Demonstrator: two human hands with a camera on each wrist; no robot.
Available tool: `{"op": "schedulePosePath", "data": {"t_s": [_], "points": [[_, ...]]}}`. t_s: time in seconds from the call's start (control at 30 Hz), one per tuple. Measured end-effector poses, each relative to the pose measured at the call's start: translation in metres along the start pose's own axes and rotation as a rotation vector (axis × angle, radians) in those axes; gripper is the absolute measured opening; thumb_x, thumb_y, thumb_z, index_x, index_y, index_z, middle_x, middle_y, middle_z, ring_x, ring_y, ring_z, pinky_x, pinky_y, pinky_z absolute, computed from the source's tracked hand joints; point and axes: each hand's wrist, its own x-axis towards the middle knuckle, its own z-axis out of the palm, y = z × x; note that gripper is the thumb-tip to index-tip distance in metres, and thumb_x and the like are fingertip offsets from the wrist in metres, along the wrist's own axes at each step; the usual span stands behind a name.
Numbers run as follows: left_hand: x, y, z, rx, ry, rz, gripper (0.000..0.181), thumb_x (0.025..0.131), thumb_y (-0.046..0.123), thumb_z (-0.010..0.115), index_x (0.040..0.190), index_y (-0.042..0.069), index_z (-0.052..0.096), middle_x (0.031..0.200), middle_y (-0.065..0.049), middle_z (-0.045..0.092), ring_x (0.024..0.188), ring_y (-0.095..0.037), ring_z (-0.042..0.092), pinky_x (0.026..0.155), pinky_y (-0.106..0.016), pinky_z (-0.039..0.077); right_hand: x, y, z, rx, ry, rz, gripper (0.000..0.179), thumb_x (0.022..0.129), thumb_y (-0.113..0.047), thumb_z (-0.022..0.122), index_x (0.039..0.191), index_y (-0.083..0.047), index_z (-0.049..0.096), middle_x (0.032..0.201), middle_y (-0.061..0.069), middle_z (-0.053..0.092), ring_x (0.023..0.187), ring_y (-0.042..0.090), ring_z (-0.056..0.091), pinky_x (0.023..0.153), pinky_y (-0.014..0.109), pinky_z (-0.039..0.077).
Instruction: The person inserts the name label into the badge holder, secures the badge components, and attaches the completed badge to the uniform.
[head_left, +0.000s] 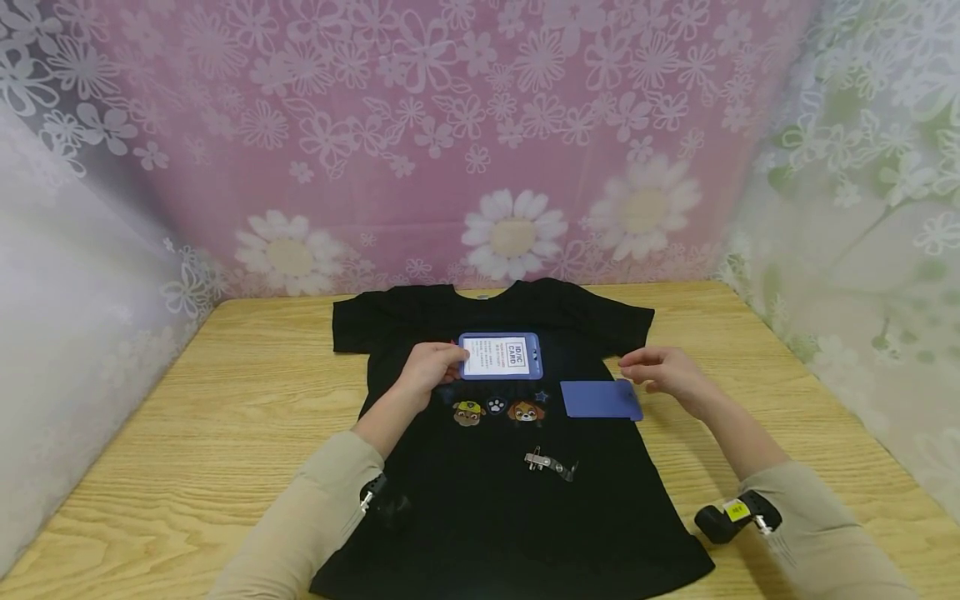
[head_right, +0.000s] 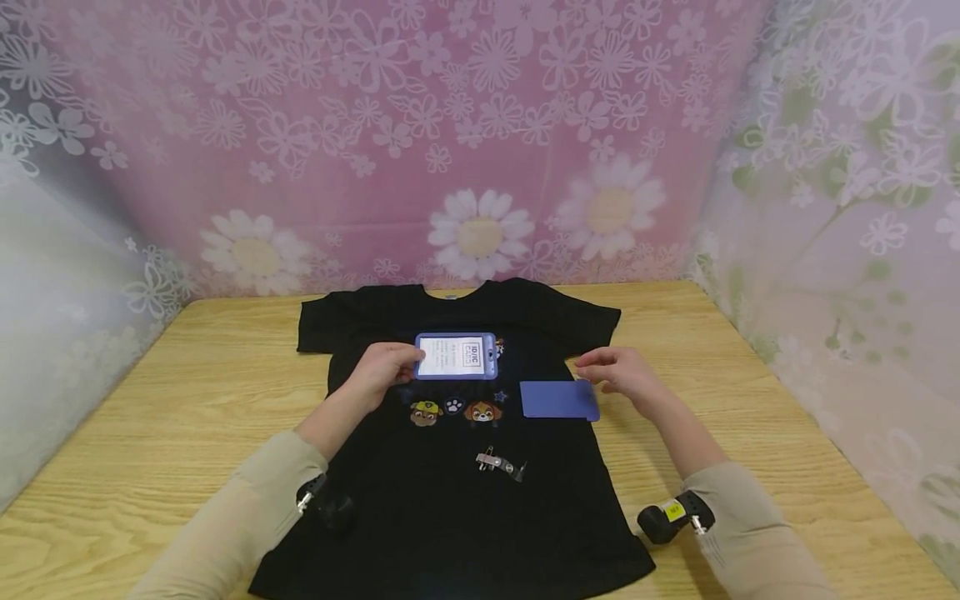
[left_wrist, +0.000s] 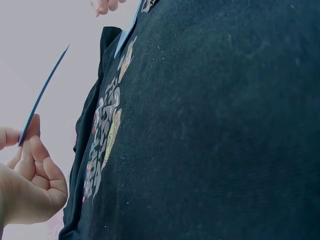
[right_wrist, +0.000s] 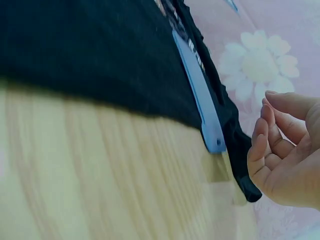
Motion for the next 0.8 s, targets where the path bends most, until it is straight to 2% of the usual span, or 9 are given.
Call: {"op": "schedulePosePath", "data": {"t_s": [0.17,0.3,0.43,0.6,0.8], "points": [[0.000,0.001,0.000,0.000,0.000,0.001,0.025,0.085,0.014,0.062,0.100,-0.005,0.067,0.085,-0.011,0.065,0.069,-0.017,0.054,0.071,-0.032,0.046,0.003,0.008,-0.006,-0.086,-0.025,-0.020,0.046,0.090,-0.023,0.061,0.120,0.010,0.052,0.110,0.016,0.060,0.087,0.019,0.053,0.073,0.034,0.044],[-0.001,0.000,0.001,0.010,-0.006,0.002,0.025,0.086,0.015,0.062,0.100,-0.005,0.067,0.085,-0.010,0.065,0.070,-0.017,0.055,0.071,-0.032,0.046,0.006,0.016,-0.010,-0.134,-0.053,-0.009,0.045,0.089,-0.021,0.063,0.120,0.009,0.052,0.102,0.013,0.060,0.081,0.021,0.051,0.064,0.031,0.043],[-0.001,0.000,0.001,0.018,-0.012,-0.002,0.025,0.086,0.015,0.062,0.100,-0.005,0.067,0.085,-0.010,0.065,0.069,-0.017,0.055,0.070,-0.031,0.045,0.009,0.021,-0.011,-0.179,-0.084,-0.009,0.046,0.088,-0.021,0.064,0.121,0.008,0.051,0.096,0.009,0.059,0.080,0.020,0.049,0.062,0.028,0.040],[-0.001,0.000,0.001,0.017,-0.015,0.001,0.025,0.085,0.014,0.062,0.100,-0.005,0.067,0.085,-0.010,0.065,0.069,-0.017,0.055,0.069,-0.030,0.045,0.013,0.021,-0.009,-0.272,-0.096,-0.039,0.050,0.083,-0.020,0.070,0.120,0.008,0.053,0.092,0.008,0.058,0.079,0.019,0.048,0.062,0.028,0.039],[0.000,0.000,0.002,0.016,-0.014,-0.007,0.025,0.086,0.014,0.062,0.101,-0.005,0.067,0.086,-0.010,0.065,0.070,-0.017,0.055,0.071,-0.032,0.046,0.016,0.017,-0.005,-0.402,-0.127,-0.109,0.048,0.080,-0.020,0.073,0.116,0.008,0.056,0.091,0.009,0.054,0.082,0.021,0.047,0.069,0.031,0.039]]}}
